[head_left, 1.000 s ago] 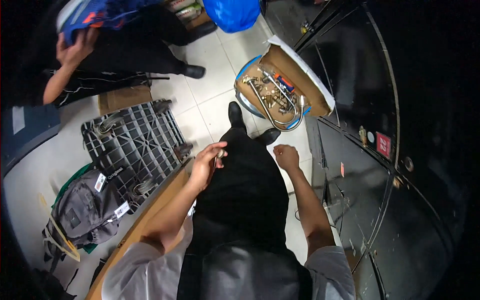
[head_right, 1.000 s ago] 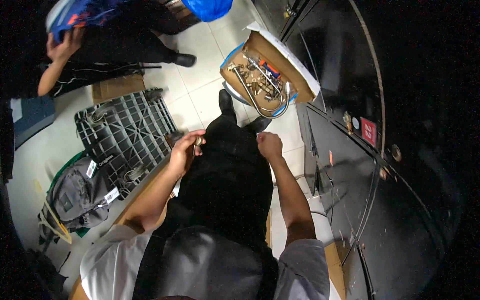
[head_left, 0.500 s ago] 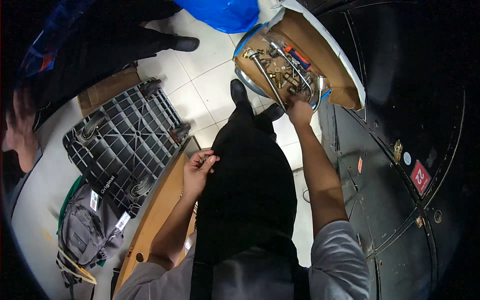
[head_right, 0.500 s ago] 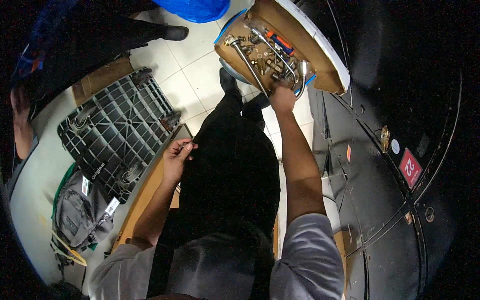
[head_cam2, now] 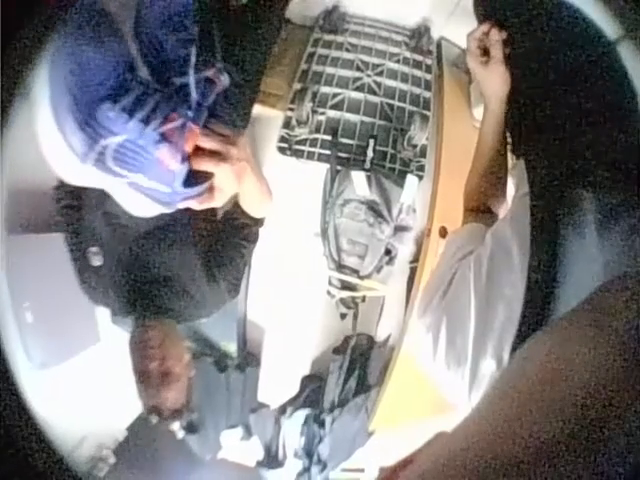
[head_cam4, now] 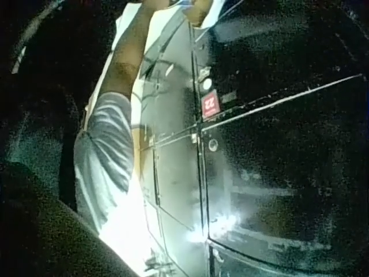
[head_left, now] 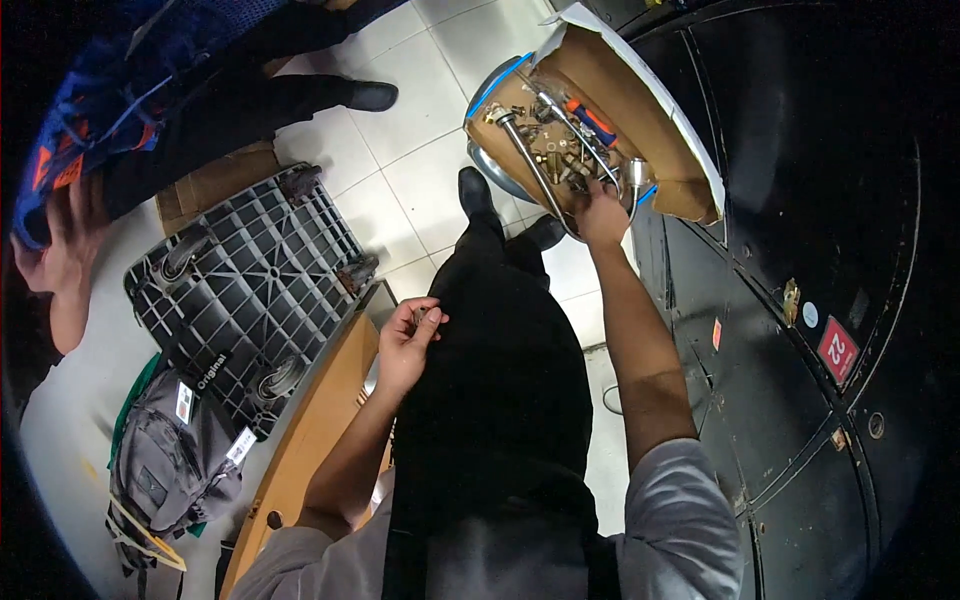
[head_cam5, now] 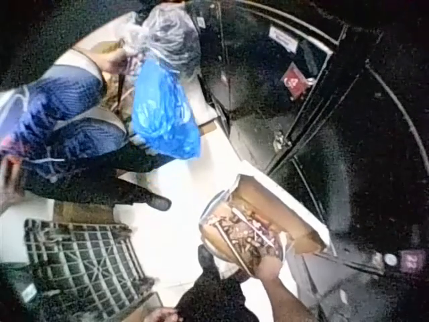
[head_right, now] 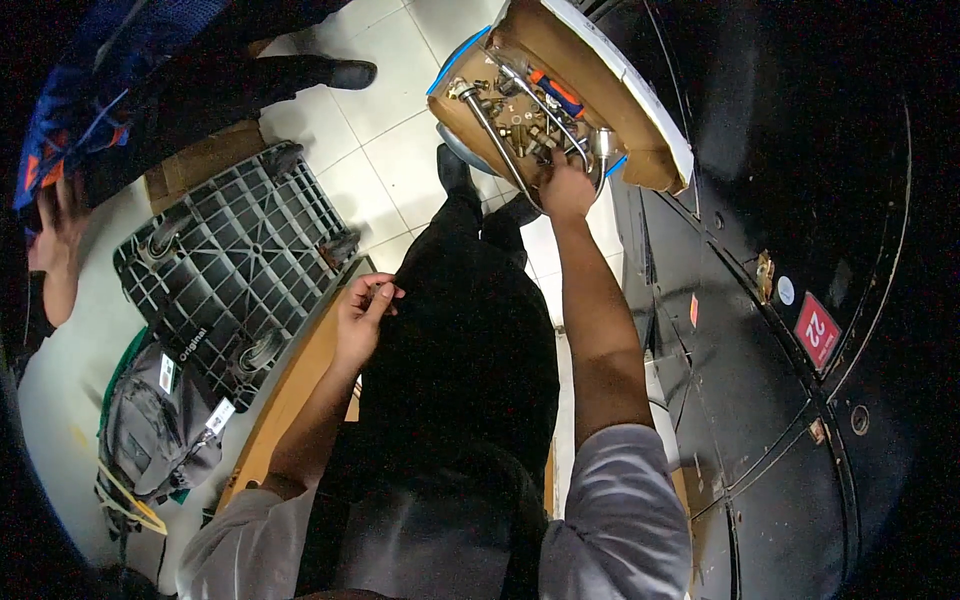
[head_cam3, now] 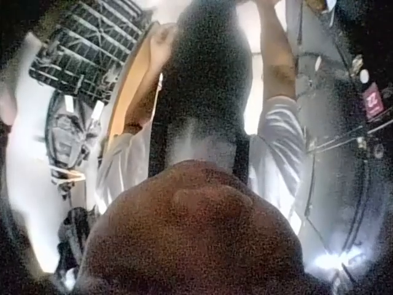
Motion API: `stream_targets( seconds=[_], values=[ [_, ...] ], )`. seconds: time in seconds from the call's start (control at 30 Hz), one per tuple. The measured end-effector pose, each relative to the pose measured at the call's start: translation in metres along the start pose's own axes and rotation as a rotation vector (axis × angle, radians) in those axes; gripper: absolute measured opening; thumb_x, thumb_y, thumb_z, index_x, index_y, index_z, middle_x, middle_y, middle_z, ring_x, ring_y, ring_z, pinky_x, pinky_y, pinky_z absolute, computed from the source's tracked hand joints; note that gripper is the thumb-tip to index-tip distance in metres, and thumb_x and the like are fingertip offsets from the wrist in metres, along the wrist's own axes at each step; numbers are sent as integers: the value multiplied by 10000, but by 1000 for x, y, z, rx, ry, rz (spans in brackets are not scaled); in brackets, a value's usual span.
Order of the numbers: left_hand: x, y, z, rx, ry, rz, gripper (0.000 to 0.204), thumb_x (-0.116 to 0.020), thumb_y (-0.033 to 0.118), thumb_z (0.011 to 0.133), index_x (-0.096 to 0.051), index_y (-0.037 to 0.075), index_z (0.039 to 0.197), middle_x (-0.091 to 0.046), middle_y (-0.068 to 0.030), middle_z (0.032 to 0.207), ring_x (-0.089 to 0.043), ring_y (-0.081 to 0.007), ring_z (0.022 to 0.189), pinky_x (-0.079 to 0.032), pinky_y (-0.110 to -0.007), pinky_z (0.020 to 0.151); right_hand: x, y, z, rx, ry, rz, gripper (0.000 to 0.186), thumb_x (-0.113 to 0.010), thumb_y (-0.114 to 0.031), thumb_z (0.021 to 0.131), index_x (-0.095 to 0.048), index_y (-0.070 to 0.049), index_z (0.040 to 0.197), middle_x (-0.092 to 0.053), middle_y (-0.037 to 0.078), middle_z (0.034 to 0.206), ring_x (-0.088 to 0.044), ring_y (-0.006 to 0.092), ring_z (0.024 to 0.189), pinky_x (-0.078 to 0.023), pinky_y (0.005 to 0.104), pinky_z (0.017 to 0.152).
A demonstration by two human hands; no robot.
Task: Repairing or cleaning a kitchen faucet aerator using a small metal tool.
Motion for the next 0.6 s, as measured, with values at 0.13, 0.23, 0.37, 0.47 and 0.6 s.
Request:
stream_targets(
  seconds=[0.13,0.23,0.37,0.47,0.6],
  values=[
    [0,-7,0,5,24,21,197,-643,147,1030,-645,43,1196,-707,-42,970,-622,-91,855,-487,-241,743,-15,27,17,-66,-38,-198,189,-699,-224,833,-759,-171,1004,-708,129,1064,-716,370,941,-597,492,795],
    [4,-24,-6,34,40,29,200,-644,142,1028,-643,45,1202,-698,-31,960,-622,-90,857,-485,-237,751,-2,-12,18,52,48,-40,68,-726,-209,809,-747,-148,830,-715,109,1023,-715,344,922,-589,476,773],
    [-6,-32,-9,45,13,58,199,-641,135,1029,-640,42,1205,-684,-18,939,-608,-83,846,-475,-228,760,-4,-45,38,307,125,160,178,-728,-204,818,-677,-120,966,-696,119,966,-708,352,894,-576,482,748],
    [-9,-30,-13,19,6,95,197,-641,123,1027,-638,41,1206,-678,-15,932,-594,-77,837,-472,-227,760,-13,-54,50,397,51,107,325,-715,-241,847,-608,-132,1134,-687,129,946,-712,360,903,-581,482,738],
    [-1,-23,-18,1,36,100,196,-647,109,1022,-637,41,1205,-670,-10,921,-590,-74,837,-471,-225,771,-8,-58,45,367,143,107,136,-685,-174,839,-626,-147,958,-674,116,967,-696,345,831,-558,486,766]
  ],
)
Point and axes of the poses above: each hand's wrist, its own z-axis towards the middle knuckle, its own x-axis out of the back of the hand, y = z × x, the point moved 9 cm from there along z, towards the middle knuckle
